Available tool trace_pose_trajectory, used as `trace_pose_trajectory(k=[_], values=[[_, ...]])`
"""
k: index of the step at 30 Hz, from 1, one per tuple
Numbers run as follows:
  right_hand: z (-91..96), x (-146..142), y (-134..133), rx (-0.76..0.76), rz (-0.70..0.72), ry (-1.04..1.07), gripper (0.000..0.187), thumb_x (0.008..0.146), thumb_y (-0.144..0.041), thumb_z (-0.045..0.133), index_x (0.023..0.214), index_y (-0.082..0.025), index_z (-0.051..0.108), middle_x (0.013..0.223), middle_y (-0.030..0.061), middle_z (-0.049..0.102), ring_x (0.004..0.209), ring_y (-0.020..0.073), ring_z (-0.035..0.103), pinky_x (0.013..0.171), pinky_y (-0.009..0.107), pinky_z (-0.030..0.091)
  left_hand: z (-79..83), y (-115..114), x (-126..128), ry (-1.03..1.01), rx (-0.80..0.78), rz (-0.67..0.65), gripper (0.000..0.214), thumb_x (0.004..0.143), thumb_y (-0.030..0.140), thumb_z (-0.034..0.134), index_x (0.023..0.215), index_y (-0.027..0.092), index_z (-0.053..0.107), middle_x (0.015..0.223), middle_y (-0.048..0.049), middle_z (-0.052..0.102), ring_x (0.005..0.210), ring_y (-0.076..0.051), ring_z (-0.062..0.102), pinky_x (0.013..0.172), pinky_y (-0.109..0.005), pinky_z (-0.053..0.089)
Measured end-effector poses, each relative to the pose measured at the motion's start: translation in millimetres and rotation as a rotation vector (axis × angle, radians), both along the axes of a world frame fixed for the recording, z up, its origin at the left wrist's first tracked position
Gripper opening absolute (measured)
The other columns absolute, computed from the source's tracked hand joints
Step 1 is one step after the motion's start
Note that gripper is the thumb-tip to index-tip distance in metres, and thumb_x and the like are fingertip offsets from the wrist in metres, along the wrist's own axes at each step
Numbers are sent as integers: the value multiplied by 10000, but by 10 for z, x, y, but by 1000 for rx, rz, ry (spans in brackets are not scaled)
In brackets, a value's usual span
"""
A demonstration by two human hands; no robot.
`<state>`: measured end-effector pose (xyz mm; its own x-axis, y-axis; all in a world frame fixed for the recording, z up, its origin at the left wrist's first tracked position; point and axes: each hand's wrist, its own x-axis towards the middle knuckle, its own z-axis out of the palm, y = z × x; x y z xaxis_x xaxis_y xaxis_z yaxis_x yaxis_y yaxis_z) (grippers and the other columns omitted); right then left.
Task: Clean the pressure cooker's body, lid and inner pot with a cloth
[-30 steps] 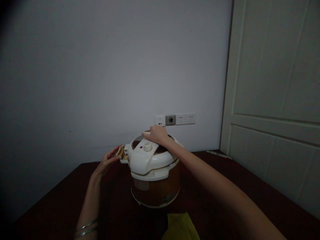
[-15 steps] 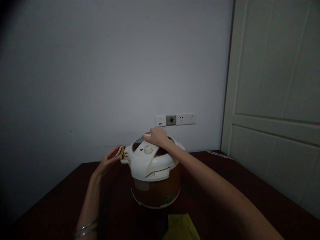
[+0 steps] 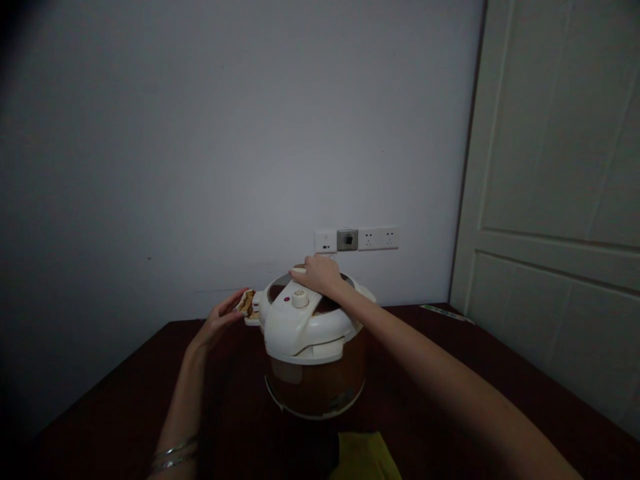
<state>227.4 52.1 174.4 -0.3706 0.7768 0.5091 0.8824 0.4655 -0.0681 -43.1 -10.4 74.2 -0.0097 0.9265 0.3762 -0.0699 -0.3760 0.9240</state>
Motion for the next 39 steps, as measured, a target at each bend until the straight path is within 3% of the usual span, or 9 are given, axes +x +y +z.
trace_pose_trajectory(k=[13, 39], values=[[-10, 6, -9, 29, 7, 21, 642, 799, -673, 369, 951, -136, 686, 924, 172, 682, 843, 282, 637, 690, 359, 463, 25, -4, 29, 20, 19, 45, 614, 586, 283, 789, 1165, 188, 610, 1322, -126, 533, 1256, -317, 441, 1049, -438, 349], [27, 39, 22, 41, 68, -49, 607, 819, -643, 370, 905, -148, 713, 915, 157, 696, 852, 258, 642, 719, 327, 462, 49, -16, 82, 43, 0, 68, 660, 607, 317, 781, 1225, 191, 588, 1293, -106, 562, 1221, -328, 477, 1010, -439, 400]])
